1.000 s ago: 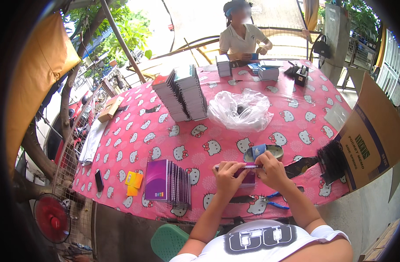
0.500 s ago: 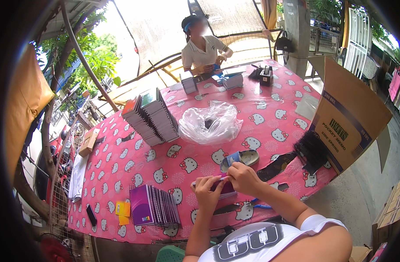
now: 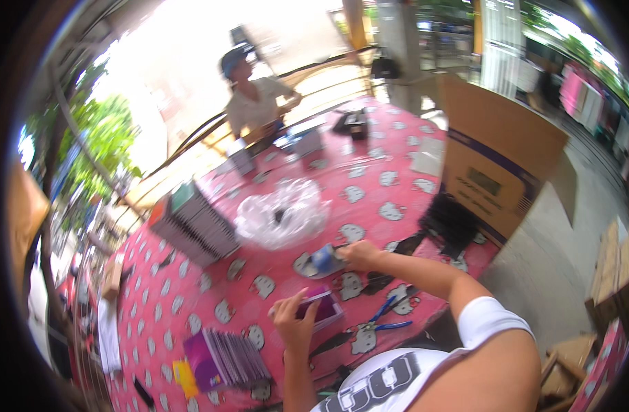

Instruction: The person binds notebooks by threading a spiral wire through the holes of several small notebooks and then uses a blue tool to bend the wire ends to secure them.

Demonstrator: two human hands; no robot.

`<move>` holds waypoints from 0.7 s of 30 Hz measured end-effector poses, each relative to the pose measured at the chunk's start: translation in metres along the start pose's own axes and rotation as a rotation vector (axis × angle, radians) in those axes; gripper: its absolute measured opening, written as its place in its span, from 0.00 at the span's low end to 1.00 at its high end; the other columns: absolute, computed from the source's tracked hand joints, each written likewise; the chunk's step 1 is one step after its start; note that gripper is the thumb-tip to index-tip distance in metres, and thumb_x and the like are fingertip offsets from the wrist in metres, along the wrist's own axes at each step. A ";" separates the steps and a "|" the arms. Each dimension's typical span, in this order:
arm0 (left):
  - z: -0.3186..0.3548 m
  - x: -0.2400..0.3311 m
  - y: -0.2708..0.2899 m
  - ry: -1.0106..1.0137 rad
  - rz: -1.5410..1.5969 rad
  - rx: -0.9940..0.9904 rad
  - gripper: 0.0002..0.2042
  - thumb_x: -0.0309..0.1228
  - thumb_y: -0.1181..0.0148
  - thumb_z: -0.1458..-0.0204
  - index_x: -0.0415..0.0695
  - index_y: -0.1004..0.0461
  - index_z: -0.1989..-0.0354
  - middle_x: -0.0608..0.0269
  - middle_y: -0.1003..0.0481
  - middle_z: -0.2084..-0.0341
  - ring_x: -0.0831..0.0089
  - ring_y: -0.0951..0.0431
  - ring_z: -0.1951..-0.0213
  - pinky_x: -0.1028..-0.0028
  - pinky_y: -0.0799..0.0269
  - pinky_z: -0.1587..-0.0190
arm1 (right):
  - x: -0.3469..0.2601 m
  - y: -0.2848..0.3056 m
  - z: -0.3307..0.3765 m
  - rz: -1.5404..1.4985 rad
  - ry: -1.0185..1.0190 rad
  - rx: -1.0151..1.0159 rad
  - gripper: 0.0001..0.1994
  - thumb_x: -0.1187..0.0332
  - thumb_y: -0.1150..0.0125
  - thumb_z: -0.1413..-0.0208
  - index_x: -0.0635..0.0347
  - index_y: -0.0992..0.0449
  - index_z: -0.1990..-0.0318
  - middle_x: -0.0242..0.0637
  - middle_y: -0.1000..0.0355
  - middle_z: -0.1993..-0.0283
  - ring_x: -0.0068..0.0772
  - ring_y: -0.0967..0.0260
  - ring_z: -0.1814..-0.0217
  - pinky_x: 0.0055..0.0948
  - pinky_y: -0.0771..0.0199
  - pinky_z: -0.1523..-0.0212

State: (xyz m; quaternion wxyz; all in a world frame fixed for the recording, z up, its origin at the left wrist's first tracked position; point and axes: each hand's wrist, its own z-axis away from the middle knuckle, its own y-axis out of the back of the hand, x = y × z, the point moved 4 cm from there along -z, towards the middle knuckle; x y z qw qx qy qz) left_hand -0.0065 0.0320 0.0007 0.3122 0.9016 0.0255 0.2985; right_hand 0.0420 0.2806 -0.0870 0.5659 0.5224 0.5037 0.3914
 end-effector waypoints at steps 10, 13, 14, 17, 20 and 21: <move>0.000 -0.010 -0.002 0.183 0.062 -0.055 0.17 0.33 0.25 0.70 0.43 0.26 0.73 0.61 0.26 0.73 0.61 0.27 0.63 0.63 0.37 0.54 | -0.007 0.045 0.023 -0.990 0.050 0.145 0.20 0.75 0.35 0.65 0.61 0.29 0.59 0.45 0.26 0.67 0.44 0.26 0.61 0.38 0.29 0.63; -0.001 -0.001 -0.002 0.190 0.081 -0.057 0.17 0.34 0.24 0.70 0.42 0.26 0.74 0.61 0.27 0.73 0.61 0.27 0.65 0.64 0.35 0.57 | -0.009 0.062 0.028 -0.916 0.150 0.237 0.17 0.75 0.35 0.65 0.60 0.28 0.62 0.42 0.27 0.68 0.36 0.27 0.64 0.35 0.30 0.63; 0.000 0.000 0.000 0.201 0.076 -0.048 0.17 0.34 0.24 0.70 0.42 0.26 0.74 0.61 0.27 0.73 0.61 0.27 0.65 0.65 0.35 0.57 | -0.022 0.070 0.034 -1.032 0.224 0.210 0.17 0.75 0.36 0.65 0.61 0.28 0.61 0.41 0.27 0.70 0.35 0.27 0.65 0.35 0.30 0.64; -0.008 0.014 0.006 0.134 0.057 -0.049 0.16 0.30 0.26 0.68 0.42 0.25 0.71 0.62 0.27 0.74 0.65 0.27 0.68 0.68 0.33 0.61 | -0.033 0.067 0.028 -0.908 0.163 0.156 0.16 0.77 0.39 0.64 0.61 0.27 0.62 0.39 0.28 0.71 0.32 0.28 0.68 0.32 0.30 0.66; -0.003 -0.004 0.013 0.116 0.080 0.010 0.18 0.30 0.24 0.69 0.41 0.25 0.69 0.59 0.29 0.64 0.63 0.26 0.64 0.66 0.31 0.58 | -0.038 0.081 0.026 -1.404 0.223 0.169 0.16 0.77 0.39 0.64 0.60 0.28 0.61 0.43 0.26 0.68 0.35 0.26 0.67 0.33 0.29 0.66; 0.000 -0.009 0.017 0.073 0.050 0.059 0.18 0.30 0.24 0.69 0.41 0.25 0.69 0.58 0.30 0.61 0.63 0.26 0.63 0.66 0.30 0.58 | -0.045 0.085 0.020 -1.169 0.185 0.120 0.18 0.77 0.39 0.64 0.60 0.27 0.60 0.42 0.25 0.68 0.34 0.26 0.66 0.32 0.28 0.66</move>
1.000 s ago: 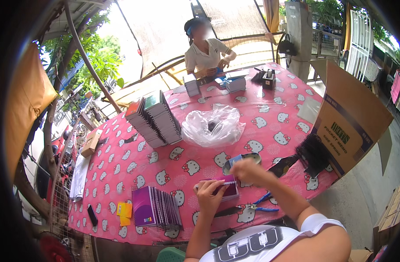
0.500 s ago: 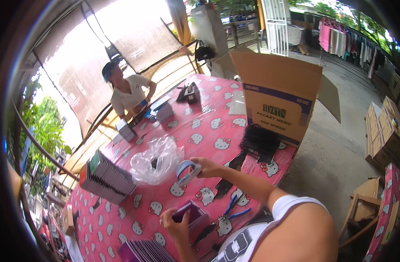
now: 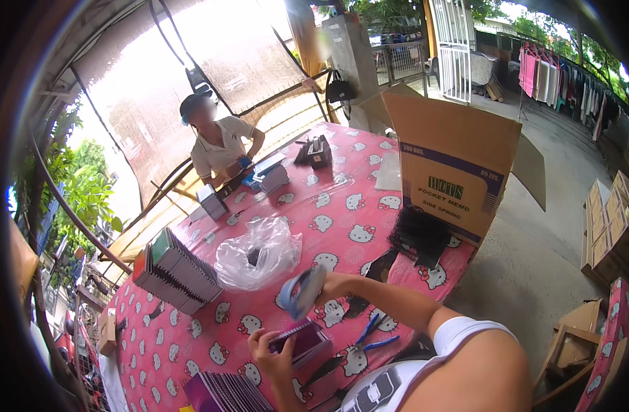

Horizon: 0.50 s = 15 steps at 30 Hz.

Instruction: The person binds notebooks by threading a spiral wire through the holes of several small notebooks and then uses a blue tool to bend the wire ends to secure them.

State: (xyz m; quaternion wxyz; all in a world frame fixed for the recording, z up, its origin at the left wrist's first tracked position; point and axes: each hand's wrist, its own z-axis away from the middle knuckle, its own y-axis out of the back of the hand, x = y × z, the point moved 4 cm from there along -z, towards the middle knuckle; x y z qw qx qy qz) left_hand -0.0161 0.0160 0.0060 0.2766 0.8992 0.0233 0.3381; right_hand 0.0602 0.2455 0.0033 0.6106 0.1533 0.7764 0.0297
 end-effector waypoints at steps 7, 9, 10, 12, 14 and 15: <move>0.018 -0.044 -0.008 0.427 0.549 0.002 0.15 0.23 0.31 0.56 0.40 0.27 0.60 0.63 0.29 0.61 0.76 0.26 0.62 0.78 0.28 0.61 | 0.001 -0.018 -0.020 -0.050 0.119 -0.133 0.20 0.72 0.35 0.64 0.56 0.25 0.58 0.45 0.24 0.63 0.45 0.25 0.59 0.39 0.27 0.61; 0.022 -0.046 -0.010 0.411 0.727 0.070 0.15 0.19 0.35 0.53 0.39 0.29 0.56 0.66 0.26 0.68 0.77 0.25 0.66 0.80 0.27 0.63 | -0.005 -0.018 -0.027 0.470 -0.078 -0.049 0.20 0.71 0.34 0.63 0.57 0.25 0.57 0.45 0.24 0.63 0.44 0.25 0.59 0.39 0.27 0.60; 0.020 -0.044 -0.009 0.426 0.732 0.069 0.15 0.18 0.36 0.53 0.39 0.29 0.56 0.66 0.26 0.67 0.77 0.24 0.66 0.80 0.27 0.63 | -0.007 -0.015 -0.032 0.737 -0.167 -0.003 0.20 0.71 0.34 0.63 0.57 0.25 0.56 0.44 0.24 0.62 0.43 0.25 0.59 0.38 0.27 0.60; 0.020 -0.041 -0.006 0.458 0.743 0.069 0.14 0.16 0.38 0.51 0.37 0.29 0.56 0.64 0.25 0.67 0.77 0.24 0.66 0.81 0.27 0.63 | -0.015 -0.016 -0.030 0.419 -0.008 -0.007 0.20 0.76 0.36 0.66 0.59 0.26 0.59 0.42 0.25 0.68 0.42 0.25 0.65 0.35 0.28 0.65; 0.021 -0.048 -0.007 0.446 0.820 0.054 0.14 0.15 0.41 0.50 0.36 0.28 0.54 0.63 0.24 0.67 0.77 0.24 0.66 0.80 0.27 0.63 | -0.013 -0.027 -0.030 0.319 0.086 -0.081 0.19 0.75 0.35 0.65 0.58 0.27 0.59 0.42 0.25 0.68 0.42 0.25 0.64 0.35 0.28 0.64; 0.023 -0.053 -0.009 0.440 0.860 0.047 0.14 0.15 0.42 0.50 0.35 0.28 0.53 0.63 0.24 0.67 0.77 0.24 0.66 0.80 0.27 0.63 | -0.007 -0.025 -0.034 0.701 -0.063 0.000 0.19 0.76 0.34 0.65 0.59 0.27 0.59 0.41 0.25 0.68 0.37 0.26 0.64 0.33 0.29 0.63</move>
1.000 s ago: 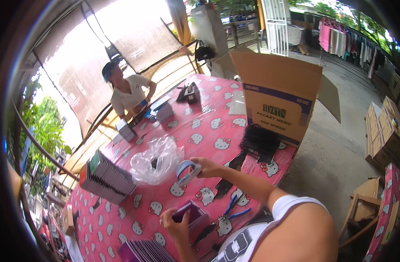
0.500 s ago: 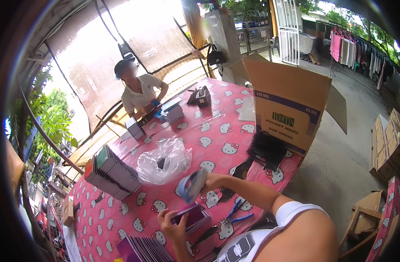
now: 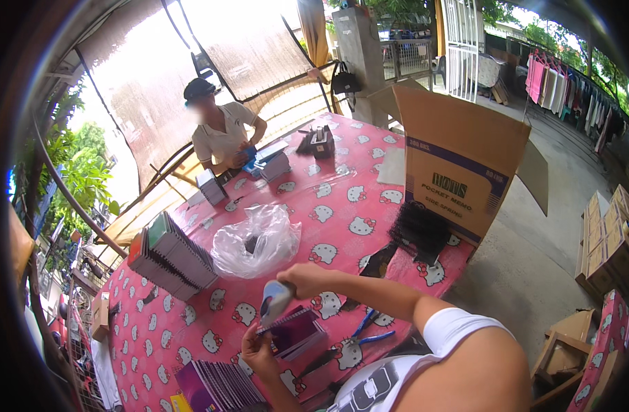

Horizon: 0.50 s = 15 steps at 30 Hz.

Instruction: The person binds notebooks by threading a spiral wire through the holes of several small notebooks and then uses a blue tool to bend the wire ends to secure them.

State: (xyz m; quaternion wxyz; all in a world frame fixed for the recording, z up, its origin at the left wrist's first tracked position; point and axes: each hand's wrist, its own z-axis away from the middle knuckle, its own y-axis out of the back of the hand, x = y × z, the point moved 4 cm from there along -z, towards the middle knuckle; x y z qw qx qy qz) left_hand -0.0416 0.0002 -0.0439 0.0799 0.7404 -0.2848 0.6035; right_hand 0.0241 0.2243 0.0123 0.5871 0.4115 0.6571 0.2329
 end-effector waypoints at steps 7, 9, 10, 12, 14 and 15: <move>-0.009 -0.027 0.022 0.139 0.222 0.000 0.12 0.19 0.44 0.45 0.35 0.26 0.51 0.60 0.22 0.65 0.77 0.23 0.66 0.78 0.26 0.61 | 0.003 -0.003 -0.007 0.043 -0.077 0.041 0.17 0.73 0.36 0.62 0.57 0.27 0.59 0.41 0.25 0.61 0.42 0.26 0.58 0.38 0.27 0.60; -0.011 -0.023 0.016 0.151 0.312 -0.030 0.12 0.19 0.43 0.45 0.33 0.26 0.52 0.60 0.22 0.67 0.77 0.22 0.67 0.79 0.26 0.61 | 0.005 0.000 -0.007 -0.058 -0.019 0.005 0.18 0.73 0.36 0.62 0.56 0.27 0.58 0.41 0.25 0.61 0.45 0.26 0.57 0.40 0.27 0.59; -0.013 -0.021 0.016 0.148 0.319 -0.019 0.12 0.19 0.43 0.45 0.34 0.26 0.53 0.60 0.22 0.67 0.77 0.22 0.66 0.79 0.26 0.61 | -0.001 0.003 -0.006 -0.190 0.046 -0.062 0.18 0.72 0.37 0.61 0.56 0.27 0.58 0.42 0.25 0.61 0.48 0.27 0.56 0.42 0.27 0.59; -0.006 -0.023 0.022 0.168 0.321 0.015 0.11 0.20 0.43 0.45 0.34 0.25 0.53 0.60 0.22 0.67 0.77 0.22 0.66 0.79 0.26 0.61 | -0.011 0.008 0.002 -0.100 -0.036 -0.055 0.18 0.73 0.36 0.63 0.57 0.26 0.58 0.43 0.24 0.62 0.49 0.26 0.56 0.44 0.27 0.59; -0.010 -0.021 0.017 0.137 0.376 -0.017 0.10 0.20 0.43 0.45 0.34 0.25 0.54 0.60 0.22 0.67 0.77 0.22 0.66 0.78 0.26 0.62 | 0.042 0.005 -0.001 0.219 -0.166 0.108 0.18 0.74 0.38 0.62 0.56 0.26 0.57 0.43 0.24 0.62 0.47 0.26 0.56 0.43 0.26 0.58; -0.015 -0.019 0.012 0.112 0.404 -0.030 0.10 0.21 0.43 0.44 0.34 0.25 0.54 0.60 0.22 0.67 0.77 0.22 0.67 0.78 0.26 0.62 | 0.079 0.001 -0.003 0.396 -0.224 0.207 0.18 0.75 0.39 0.61 0.56 0.26 0.56 0.43 0.24 0.62 0.46 0.26 0.55 0.42 0.26 0.58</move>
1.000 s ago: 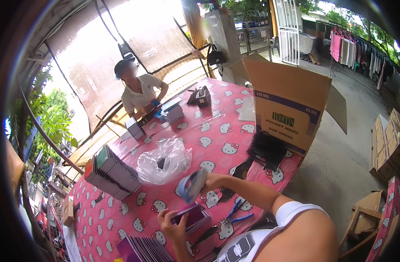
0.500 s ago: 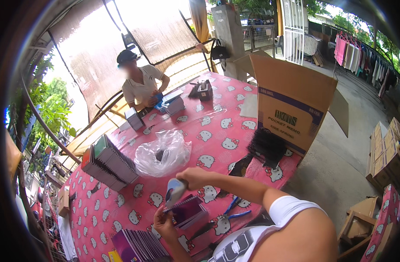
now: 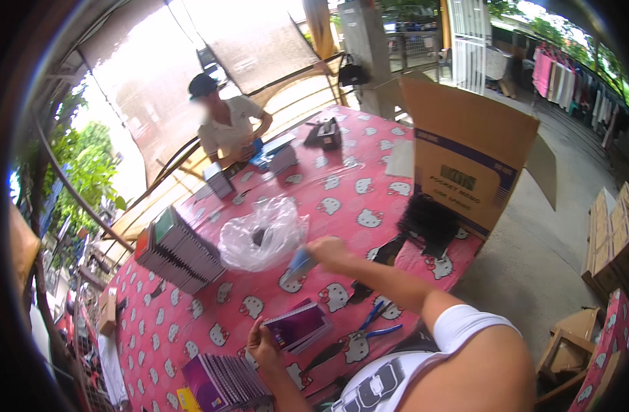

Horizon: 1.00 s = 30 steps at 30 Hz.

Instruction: The person binds notebooks by threading a spiral wire through the holes of several small notebooks and then uses a blue tool to bend the wire ends to secure them.

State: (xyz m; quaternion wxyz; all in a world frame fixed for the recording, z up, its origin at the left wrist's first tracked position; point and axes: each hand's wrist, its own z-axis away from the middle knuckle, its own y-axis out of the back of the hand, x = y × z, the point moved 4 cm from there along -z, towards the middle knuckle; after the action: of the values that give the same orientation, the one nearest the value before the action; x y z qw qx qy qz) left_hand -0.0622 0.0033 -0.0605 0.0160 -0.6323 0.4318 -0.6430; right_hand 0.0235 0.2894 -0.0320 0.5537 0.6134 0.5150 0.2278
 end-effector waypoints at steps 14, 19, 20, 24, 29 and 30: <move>0.047 0.052 -0.112 -0.129 -0.540 0.035 0.09 0.19 0.37 0.50 0.35 0.23 0.60 0.63 0.22 0.67 0.80 0.24 0.66 0.81 0.28 0.61 | -0.124 0.100 0.091 -0.727 0.454 0.042 0.20 0.66 0.30 0.57 0.62 0.32 0.58 0.44 0.33 0.65 0.44 0.31 0.56 0.38 0.31 0.57; 0.068 0.043 -0.090 0.097 -0.268 -0.032 0.13 0.19 0.41 0.46 0.34 0.28 0.51 0.62 0.23 0.65 0.79 0.24 0.65 0.82 0.29 0.61 | -0.130 0.091 0.108 -0.857 0.313 -0.089 0.17 0.67 0.32 0.55 0.60 0.30 0.58 0.39 0.32 0.66 0.36 0.31 0.67 0.31 0.29 0.66; 0.070 0.043 -0.089 0.092 -0.288 -0.031 0.13 0.19 0.42 0.46 0.34 0.28 0.51 0.62 0.23 0.65 0.79 0.24 0.64 0.82 0.29 0.60 | -0.132 0.093 0.107 -0.854 0.329 -0.070 0.17 0.67 0.32 0.55 0.60 0.29 0.59 0.38 0.32 0.66 0.36 0.31 0.68 0.31 0.29 0.66; 0.076 0.040 -0.089 0.112 -0.303 -0.019 0.12 0.18 0.43 0.45 0.34 0.27 0.52 0.63 0.23 0.63 0.79 0.24 0.60 0.81 0.30 0.56 | -0.135 0.097 0.112 -0.812 0.367 0.019 0.14 0.68 0.32 0.55 0.58 0.27 0.60 0.37 0.32 0.67 0.35 0.31 0.71 0.31 0.29 0.69; 0.078 0.042 -0.092 0.193 -0.400 -0.019 0.13 0.16 0.43 0.46 0.34 0.27 0.52 0.62 0.23 0.61 0.80 0.25 0.58 0.81 0.30 0.54 | -0.133 0.097 0.115 -0.810 0.364 0.070 0.11 0.70 0.33 0.54 0.58 0.26 0.62 0.37 0.32 0.67 0.37 0.30 0.71 0.32 0.29 0.71; 0.080 0.042 -0.090 0.172 -0.440 -0.018 0.13 0.16 0.42 0.47 0.34 0.26 0.52 0.62 0.23 0.61 0.81 0.25 0.58 0.82 0.31 0.54 | -0.132 0.092 0.116 -0.810 0.383 0.080 0.11 0.71 0.33 0.54 0.58 0.27 0.62 0.37 0.32 0.67 0.37 0.30 0.71 0.32 0.29 0.71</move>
State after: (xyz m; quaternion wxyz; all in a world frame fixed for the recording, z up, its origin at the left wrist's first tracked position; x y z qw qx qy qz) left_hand 0.0431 -0.0066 0.0114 -0.1669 -0.6543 0.2893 -0.6785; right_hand 0.1087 0.1345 0.0577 0.4685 0.3301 0.8153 0.0821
